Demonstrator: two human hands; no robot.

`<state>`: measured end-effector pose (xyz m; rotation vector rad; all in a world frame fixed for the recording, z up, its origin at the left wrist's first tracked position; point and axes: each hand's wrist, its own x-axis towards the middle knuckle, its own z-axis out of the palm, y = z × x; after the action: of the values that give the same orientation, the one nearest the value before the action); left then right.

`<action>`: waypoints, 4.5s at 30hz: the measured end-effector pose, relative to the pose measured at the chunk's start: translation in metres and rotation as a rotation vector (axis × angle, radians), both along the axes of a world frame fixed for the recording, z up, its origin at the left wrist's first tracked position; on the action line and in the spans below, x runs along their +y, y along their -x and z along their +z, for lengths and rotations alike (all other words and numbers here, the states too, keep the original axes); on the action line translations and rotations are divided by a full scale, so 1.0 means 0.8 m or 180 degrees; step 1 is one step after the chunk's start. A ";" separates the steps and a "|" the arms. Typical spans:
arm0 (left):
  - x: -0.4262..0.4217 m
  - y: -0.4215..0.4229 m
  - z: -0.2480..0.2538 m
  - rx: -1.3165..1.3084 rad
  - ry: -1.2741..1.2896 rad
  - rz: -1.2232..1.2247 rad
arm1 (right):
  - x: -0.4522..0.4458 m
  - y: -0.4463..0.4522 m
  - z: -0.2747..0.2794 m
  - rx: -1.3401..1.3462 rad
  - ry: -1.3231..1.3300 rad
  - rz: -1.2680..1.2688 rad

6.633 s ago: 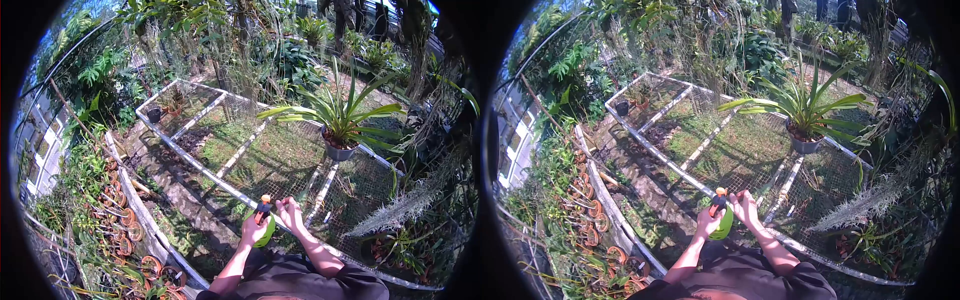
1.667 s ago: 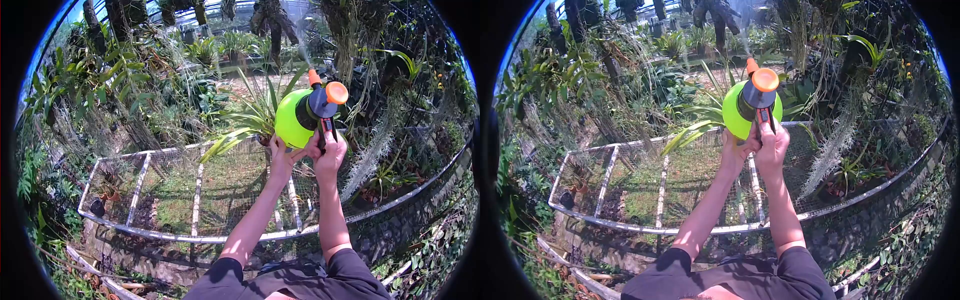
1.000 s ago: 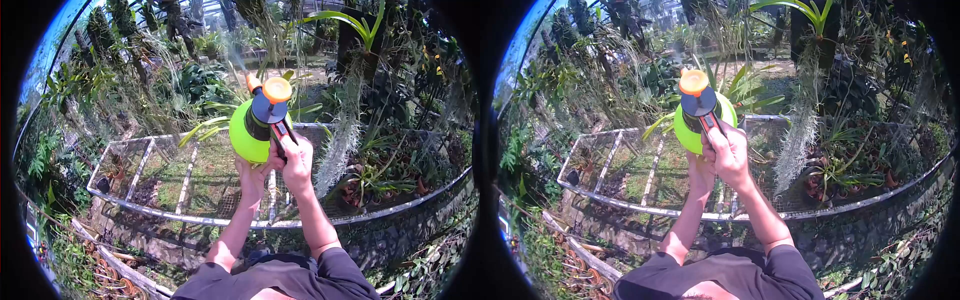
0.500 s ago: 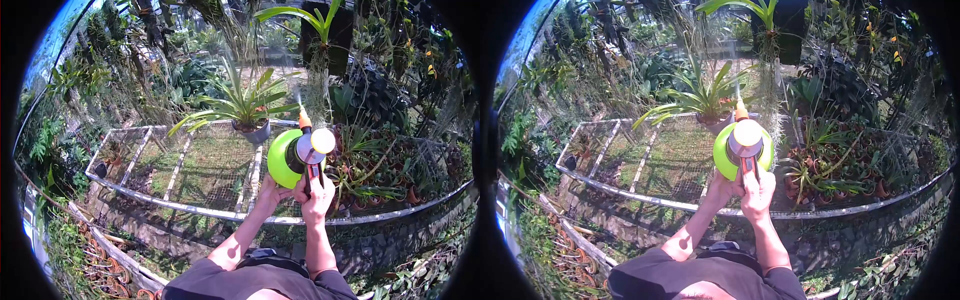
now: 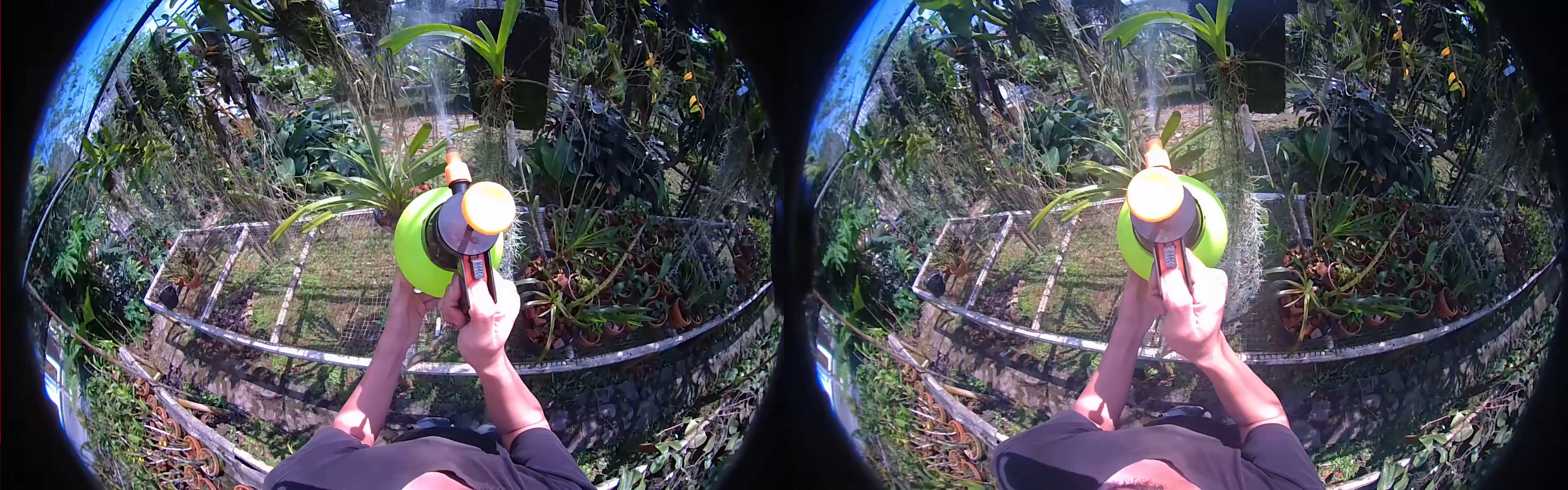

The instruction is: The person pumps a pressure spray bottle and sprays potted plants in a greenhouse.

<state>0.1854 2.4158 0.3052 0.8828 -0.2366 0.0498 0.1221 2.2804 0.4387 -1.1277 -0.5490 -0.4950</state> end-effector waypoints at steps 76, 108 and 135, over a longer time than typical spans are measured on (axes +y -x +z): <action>-0.380 0.022 -0.068 0.0348 -0.1079 -0.0476 | -0.384 -0.029 -0.022 0.0705 0.0277 0.0178; -0.538 -0.156 -0.037 -0.0144 -0.0615 0.1359 | -0.573 -0.247 -0.060 0.0292 -0.0444 0.1807; -0.644 -0.169 -0.064 0.0284 -0.1036 0.1399 | -0.692 -0.224 -0.085 -0.0134 -0.0641 0.1579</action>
<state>0.3210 1.9007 0.2538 1.2465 0.0392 0.3885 0.3009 1.7272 0.3710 -0.7538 -0.7703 -0.1382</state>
